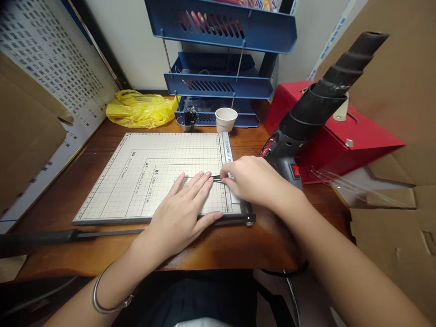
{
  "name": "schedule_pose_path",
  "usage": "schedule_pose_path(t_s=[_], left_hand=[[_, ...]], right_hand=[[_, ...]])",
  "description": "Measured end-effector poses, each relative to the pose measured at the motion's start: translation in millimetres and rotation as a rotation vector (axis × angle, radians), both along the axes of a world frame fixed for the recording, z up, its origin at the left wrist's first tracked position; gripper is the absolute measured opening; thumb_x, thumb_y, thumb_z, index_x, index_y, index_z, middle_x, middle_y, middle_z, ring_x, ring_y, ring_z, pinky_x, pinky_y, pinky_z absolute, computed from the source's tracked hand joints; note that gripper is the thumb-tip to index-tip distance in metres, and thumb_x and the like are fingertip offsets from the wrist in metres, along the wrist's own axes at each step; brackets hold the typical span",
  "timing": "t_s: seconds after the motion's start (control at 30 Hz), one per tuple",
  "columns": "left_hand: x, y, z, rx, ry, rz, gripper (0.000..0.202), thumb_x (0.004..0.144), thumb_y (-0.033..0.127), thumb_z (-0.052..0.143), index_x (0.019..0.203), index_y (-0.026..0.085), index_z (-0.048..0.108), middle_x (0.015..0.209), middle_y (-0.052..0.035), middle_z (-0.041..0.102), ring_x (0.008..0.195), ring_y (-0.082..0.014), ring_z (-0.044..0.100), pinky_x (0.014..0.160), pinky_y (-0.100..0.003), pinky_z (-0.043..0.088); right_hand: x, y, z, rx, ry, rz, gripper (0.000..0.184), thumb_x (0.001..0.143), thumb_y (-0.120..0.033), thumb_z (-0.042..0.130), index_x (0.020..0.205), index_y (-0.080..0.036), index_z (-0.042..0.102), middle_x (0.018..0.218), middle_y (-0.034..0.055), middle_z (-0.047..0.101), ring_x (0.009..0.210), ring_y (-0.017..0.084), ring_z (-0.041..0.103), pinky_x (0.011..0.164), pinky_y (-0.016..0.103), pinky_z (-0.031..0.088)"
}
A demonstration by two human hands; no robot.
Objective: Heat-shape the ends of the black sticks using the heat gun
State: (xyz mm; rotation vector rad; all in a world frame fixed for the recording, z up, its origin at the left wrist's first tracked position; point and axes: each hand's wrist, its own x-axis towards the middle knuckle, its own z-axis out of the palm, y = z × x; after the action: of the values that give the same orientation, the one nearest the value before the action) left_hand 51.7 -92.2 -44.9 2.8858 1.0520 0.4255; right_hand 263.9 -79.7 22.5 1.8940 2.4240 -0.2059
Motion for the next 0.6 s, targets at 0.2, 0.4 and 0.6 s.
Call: schedule_pose_path(t_s=[0.2, 0.4, 0.6], left_hand=[[0.4, 0.3, 0.7, -0.009, 0.003, -0.001, 0.081, 0.108, 0.066, 0.024, 0.155, 0.003, 0.044, 0.164, -0.0161, 0.042, 0.154, -0.0288, 0.038, 0.13, -0.055, 0.026], [0.8, 0.3, 0.3, -0.007, -0.004, 0.003, 0.082, 0.108, 0.066, 0.023, 0.155, 0.003, 0.044, 0.164, -0.0155, 0.042, 0.154, -0.0288, 0.038, 0.13, -0.055, 0.026], [0.3, 0.1, -0.8, 0.004, -0.008, 0.0, 0.082, 0.108, 0.066, 0.022, 0.155, 0.002, 0.044, 0.163, -0.0157, 0.044, 0.154, -0.0288, 0.039, 0.129, -0.056, 0.026]], right_hand=[[-5.5, 4.3, -0.3, 0.006, -0.083, 0.045, 0.024, 0.098, -0.027, 0.053, 0.099, -0.027, 0.077, 0.079, 0.0054, 0.075, 0.077, 0.026, 0.069, 0.064, 0.031, 0.032], [-5.8, 4.0, -0.8, 0.015, -0.13, 0.068, 0.024, 0.098, -0.026, 0.053, 0.097, -0.025, 0.076, 0.081, 0.0058, 0.076, 0.077, 0.026, 0.07, 0.063, 0.032, 0.03], [-5.2, 3.9, -2.8, 0.023, -0.144, 0.069, 0.024, 0.098, -0.026, 0.052, 0.099, -0.024, 0.076, 0.08, 0.0058, 0.076, 0.075, 0.026, 0.069, 0.063, 0.032, 0.028]])
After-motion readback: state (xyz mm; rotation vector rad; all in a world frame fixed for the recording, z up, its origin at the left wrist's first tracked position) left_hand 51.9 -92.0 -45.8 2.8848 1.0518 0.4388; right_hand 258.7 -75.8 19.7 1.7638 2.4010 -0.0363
